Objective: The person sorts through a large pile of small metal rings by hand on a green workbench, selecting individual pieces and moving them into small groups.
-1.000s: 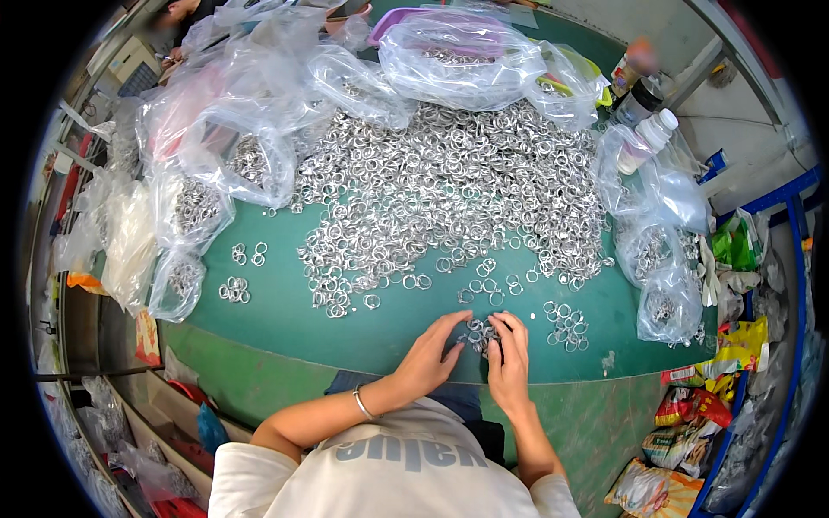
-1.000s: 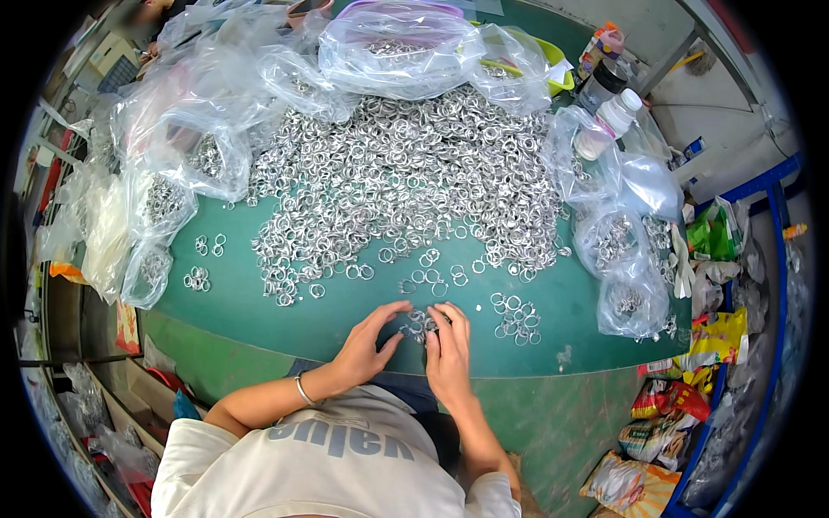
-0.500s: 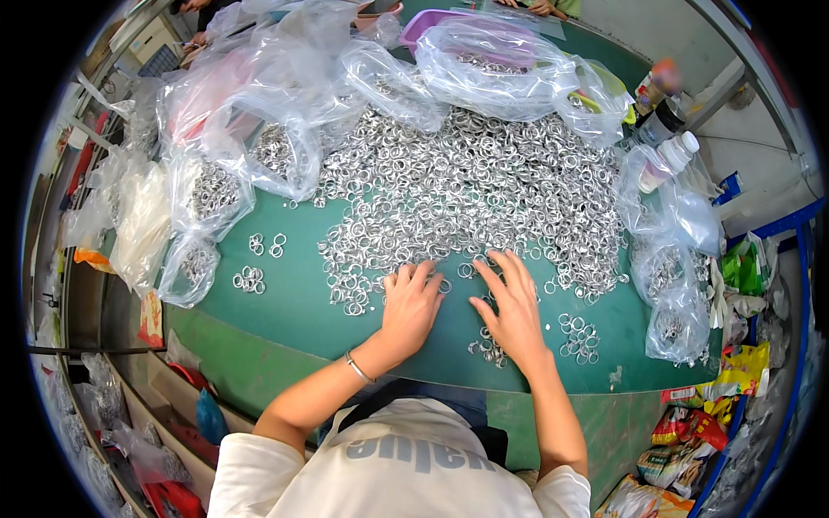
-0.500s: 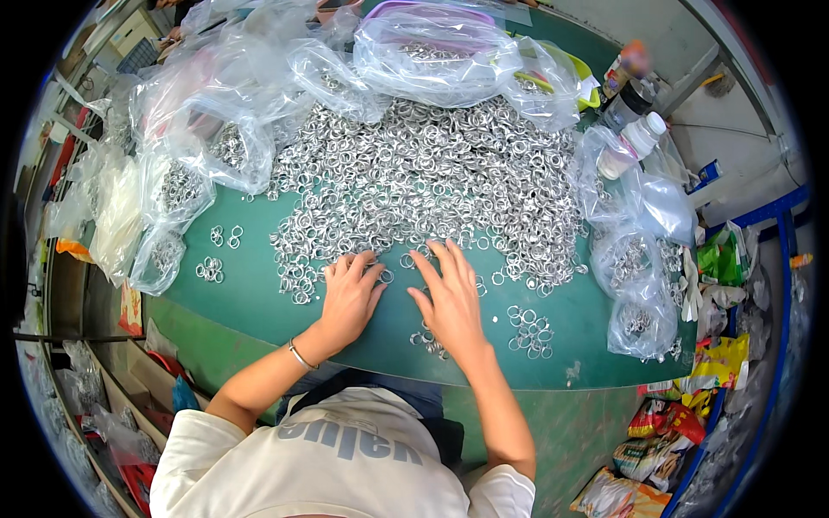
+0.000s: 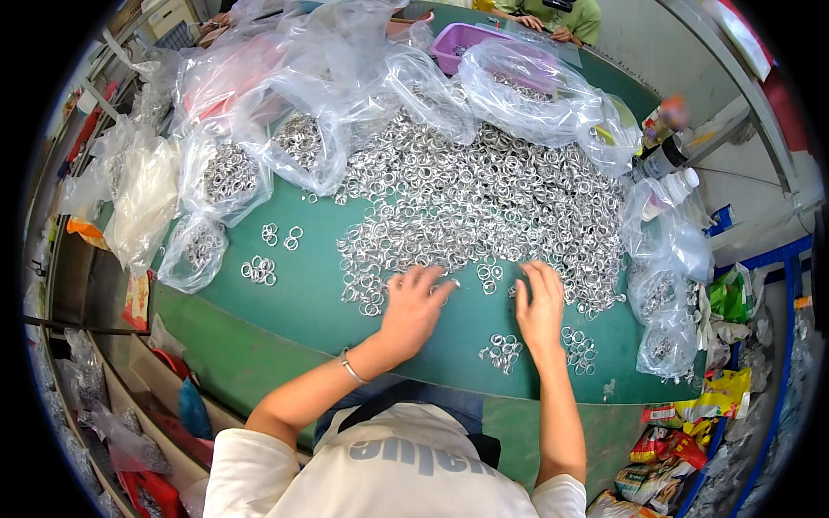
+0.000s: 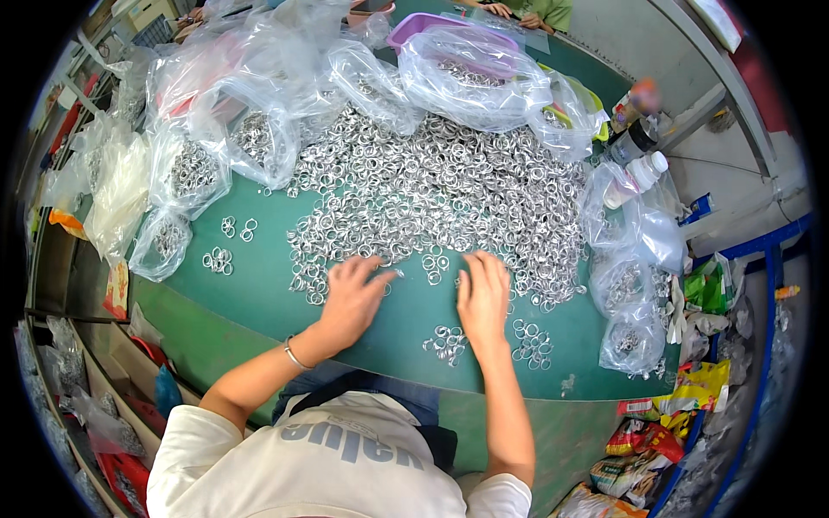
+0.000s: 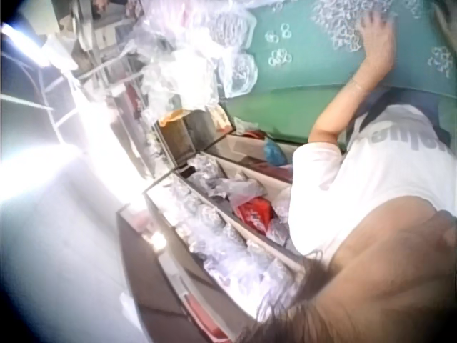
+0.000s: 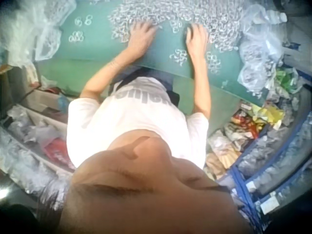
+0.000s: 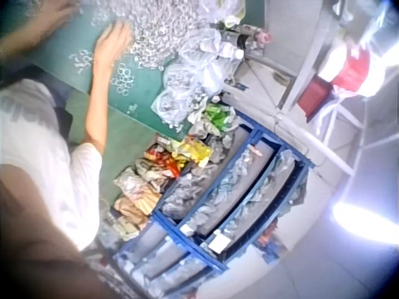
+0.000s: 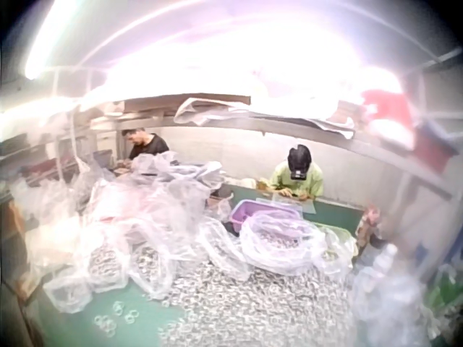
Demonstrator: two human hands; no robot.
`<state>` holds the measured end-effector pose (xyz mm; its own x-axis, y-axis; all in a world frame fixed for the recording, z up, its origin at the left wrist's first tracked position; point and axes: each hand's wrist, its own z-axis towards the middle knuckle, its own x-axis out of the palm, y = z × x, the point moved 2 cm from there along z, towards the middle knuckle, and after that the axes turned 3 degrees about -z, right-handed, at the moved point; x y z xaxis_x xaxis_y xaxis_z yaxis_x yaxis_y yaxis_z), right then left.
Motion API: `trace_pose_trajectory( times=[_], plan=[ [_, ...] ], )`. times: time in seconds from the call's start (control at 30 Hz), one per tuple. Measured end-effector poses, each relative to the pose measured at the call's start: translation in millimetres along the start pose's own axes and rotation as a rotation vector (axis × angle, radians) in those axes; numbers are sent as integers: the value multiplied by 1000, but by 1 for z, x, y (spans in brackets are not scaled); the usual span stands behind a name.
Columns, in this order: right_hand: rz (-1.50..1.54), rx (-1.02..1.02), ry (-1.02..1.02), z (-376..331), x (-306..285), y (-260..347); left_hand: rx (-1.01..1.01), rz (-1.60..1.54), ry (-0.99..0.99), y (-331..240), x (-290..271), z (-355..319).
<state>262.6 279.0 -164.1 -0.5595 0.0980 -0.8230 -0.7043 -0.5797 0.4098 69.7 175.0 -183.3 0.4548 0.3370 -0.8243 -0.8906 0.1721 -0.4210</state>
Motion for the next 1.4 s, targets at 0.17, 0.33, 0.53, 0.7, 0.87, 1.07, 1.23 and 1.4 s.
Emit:
trace_pose_trajectory(
  times=[0.17, 0.33, 0.53, 0.7, 0.87, 1.07, 1.23, 1.4],
  plan=[
    [-54, -52, 208, 23, 26, 20, 88, 205, 72, 8, 7, 3],
    [1, -96, 455, -3, 25, 31, -18, 188, 5, 42, -13, 9],
    [24, -164, 353, -16, 7, 14, -152, 234, -49, 76, -27, 17],
    [139, 148, 135, -1, 6, 3, -201, 235, 47, 59, -29, 33],
    [14, -14, 235, 38, 25, 29, 106, -20, 173, 22, -4, 60],
    [-81, -102, 395, 17, 50, 44, 140, 0, 232, 32, 4, 61],
    [19, -221, 536, -9, 35, 64, 134, 19, 177, 39, -12, 29],
    [87, -346, 595, -27, 19, 68, 29, -125, 56, 44, -28, 15]
  ],
)
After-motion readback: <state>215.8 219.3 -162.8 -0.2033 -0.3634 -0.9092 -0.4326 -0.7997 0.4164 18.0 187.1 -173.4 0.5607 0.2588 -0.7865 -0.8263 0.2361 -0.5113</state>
